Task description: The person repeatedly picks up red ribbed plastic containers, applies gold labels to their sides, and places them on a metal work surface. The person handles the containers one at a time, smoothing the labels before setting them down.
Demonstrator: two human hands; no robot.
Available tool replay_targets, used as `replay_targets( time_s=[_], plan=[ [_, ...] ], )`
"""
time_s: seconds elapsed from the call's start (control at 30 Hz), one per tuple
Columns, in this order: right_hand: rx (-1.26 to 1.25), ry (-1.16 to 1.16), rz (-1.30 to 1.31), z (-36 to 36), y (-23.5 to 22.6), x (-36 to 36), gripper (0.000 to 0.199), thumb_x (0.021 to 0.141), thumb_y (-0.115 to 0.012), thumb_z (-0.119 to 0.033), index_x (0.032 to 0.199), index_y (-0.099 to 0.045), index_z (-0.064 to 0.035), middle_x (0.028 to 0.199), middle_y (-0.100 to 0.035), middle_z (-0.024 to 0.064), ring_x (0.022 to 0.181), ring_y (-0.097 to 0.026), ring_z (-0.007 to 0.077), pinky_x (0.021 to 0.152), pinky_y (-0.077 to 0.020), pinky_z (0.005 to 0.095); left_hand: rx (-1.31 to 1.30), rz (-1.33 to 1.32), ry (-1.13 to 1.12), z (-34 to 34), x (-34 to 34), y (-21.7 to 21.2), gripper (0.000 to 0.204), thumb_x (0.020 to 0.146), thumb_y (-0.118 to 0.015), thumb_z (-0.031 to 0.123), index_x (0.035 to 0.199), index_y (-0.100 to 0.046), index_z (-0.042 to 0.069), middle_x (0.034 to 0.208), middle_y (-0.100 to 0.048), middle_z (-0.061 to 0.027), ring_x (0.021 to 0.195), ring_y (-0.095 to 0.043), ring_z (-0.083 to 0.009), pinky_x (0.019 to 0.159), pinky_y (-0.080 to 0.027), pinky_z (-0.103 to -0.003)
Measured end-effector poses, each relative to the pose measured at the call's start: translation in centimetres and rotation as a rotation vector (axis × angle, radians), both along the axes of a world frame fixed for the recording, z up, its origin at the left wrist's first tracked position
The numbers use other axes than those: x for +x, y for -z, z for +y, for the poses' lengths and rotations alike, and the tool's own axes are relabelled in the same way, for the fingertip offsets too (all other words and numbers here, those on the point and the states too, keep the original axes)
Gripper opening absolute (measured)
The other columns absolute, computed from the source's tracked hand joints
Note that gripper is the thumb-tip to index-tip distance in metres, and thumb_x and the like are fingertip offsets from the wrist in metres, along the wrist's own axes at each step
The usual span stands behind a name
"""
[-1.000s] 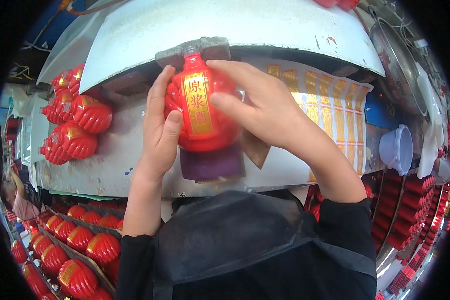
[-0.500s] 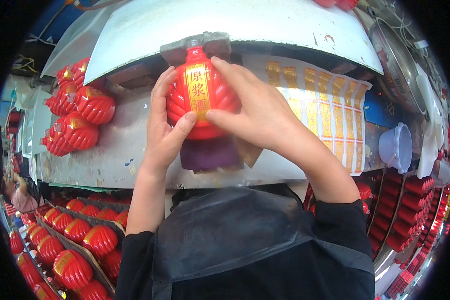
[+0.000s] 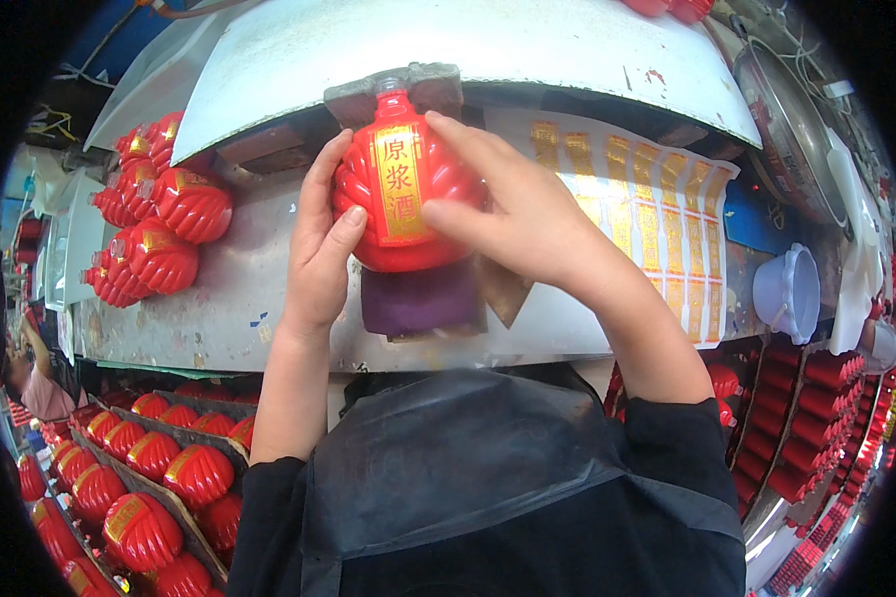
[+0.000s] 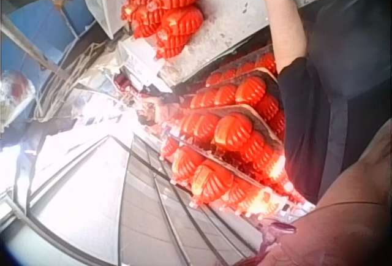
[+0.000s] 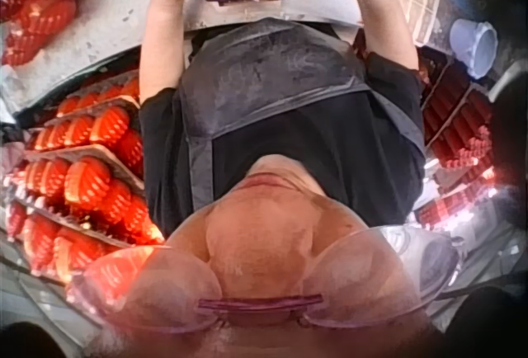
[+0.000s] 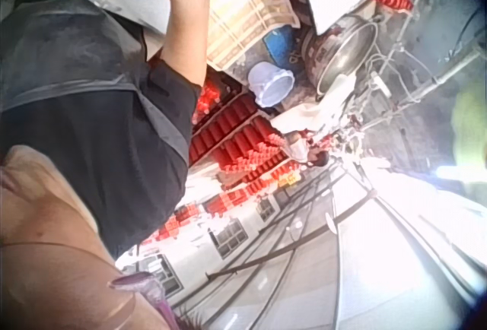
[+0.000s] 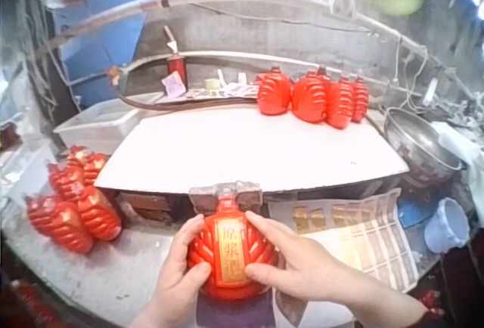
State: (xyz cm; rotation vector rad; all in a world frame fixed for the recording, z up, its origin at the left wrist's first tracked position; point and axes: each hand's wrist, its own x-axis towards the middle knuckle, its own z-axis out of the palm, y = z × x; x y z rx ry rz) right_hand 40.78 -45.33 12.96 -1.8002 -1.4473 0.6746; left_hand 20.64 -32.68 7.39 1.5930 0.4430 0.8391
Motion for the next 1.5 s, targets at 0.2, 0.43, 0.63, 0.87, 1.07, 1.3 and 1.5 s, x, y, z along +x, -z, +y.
replay_targets(
  time_s=[0.2, 0.43, 0.63, 0.87, 1.07, 1.3, 1.5],
  plan=[
    [0.054, -0.036, 0.018, -0.2, 0.4, 0.6, 0.077, 0.096, -0.072, -0.03, 0.165, -0.04, -0.0178, 0.146, -0.059, 0.0167, 0.084, -0.06, 0.0142, 0.076, -0.0541, 0.0294, 0.014, 0.015, 0.002, 0.0, 0.0, -0.2, 0.067, 0.094, -0.06, 0.016, 0.156, -0.043, 0.0, 0.164, -0.039, -0.018, 0.154, -0.035, -0.0306, 0.127, -0.026, -0.042],
    [0.065, -0.015, -0.029, -0.1, 0.4, 0.0, 0.082, 0.092, -0.077, -0.033, 0.164, -0.04, -0.0162, 0.142, -0.061, 0.0167, 0.087, -0.062, 0.0162, 0.077, -0.0543, 0.0301, -0.022, -0.014, -0.009, -0.5, 0.4, -0.3, 0.077, 0.086, -0.071, 0.019, 0.155, -0.044, 0.001, 0.162, -0.037, -0.0185, 0.152, -0.036, -0.0314, 0.126, -0.029, -0.044],
    [0.083, -0.003, -0.069, -0.1, 0.4, -0.2, 0.084, 0.09, -0.079, -0.034, 0.163, -0.041, -0.0154, 0.142, -0.06, 0.0176, 0.085, -0.063, 0.0175, 0.076, -0.0548, 0.0306, 0.162, 0.066, -0.084, -0.8, 0.8, -0.4, 0.08, 0.078, -0.077, 0.013, 0.151, -0.046, 0.002, 0.16, -0.04, -0.0197, 0.149, -0.041, -0.0329, 0.123, -0.035, -0.044],
    [0.073, 0.004, -0.074, -0.1, 0.3, -0.2, 0.086, 0.089, -0.079, -0.035, 0.163, -0.041, -0.0156, 0.142, -0.06, 0.0178, 0.087, -0.063, 0.0177, 0.077, -0.055, 0.0307, 0.2, 0.099, -0.101, -0.8, 0.8, -0.6, 0.08, 0.077, -0.077, 0.013, 0.151, -0.047, 0.004, 0.16, -0.04, -0.0196, 0.148, -0.043, -0.0336, 0.122, -0.036, -0.044],
    [0.072, 0.0, -0.083, -0.2, 0.6, -0.1, 0.087, 0.088, -0.079, -0.035, 0.164, -0.041, -0.016, 0.144, -0.059, 0.0179, 0.089, -0.063, 0.0178, 0.078, -0.055, 0.0305, 0.236, 0.123, -0.114, -0.8, 0.8, -0.7, 0.081, 0.076, -0.077, 0.013, 0.151, -0.047, 0.004, 0.159, -0.041, -0.0198, 0.148, -0.043, -0.0342, 0.122, -0.037, -0.045],
    [-0.035, 0.027, 0.179, 0.7, -0.2, 2.0, 0.058, 0.1, -0.064, -0.04, 0.15, -0.058, -0.0124, 0.124, -0.069, 0.0106, 0.084, -0.06, 0.0099, 0.077, -0.0522, 0.0277, 0.239, 0.122, -0.099, -0.7, 0.9, -0.8, 0.081, 0.076, -0.076, 0.014, 0.151, -0.047, 0.004, 0.16, -0.041, -0.0205, 0.148, -0.043, -0.0347, 0.122, -0.037, -0.045],
    [0.068, -0.014, 0.638, 2.4, -3.6, 4.8, 0.033, 0.104, -0.061, -0.031, 0.122, -0.073, -0.006, 0.111, -0.072, 0.0058, 0.1, -0.069, 0.0097, 0.095, -0.0552, 0.0279, 0.278, 0.153, -0.11, -0.7, 0.8, -0.8, 0.082, 0.076, -0.077, 0.016, 0.151, -0.046, 0.003, 0.16, -0.04, -0.0215, 0.148, -0.042, -0.036, 0.122, -0.036, -0.046]
  ],
)
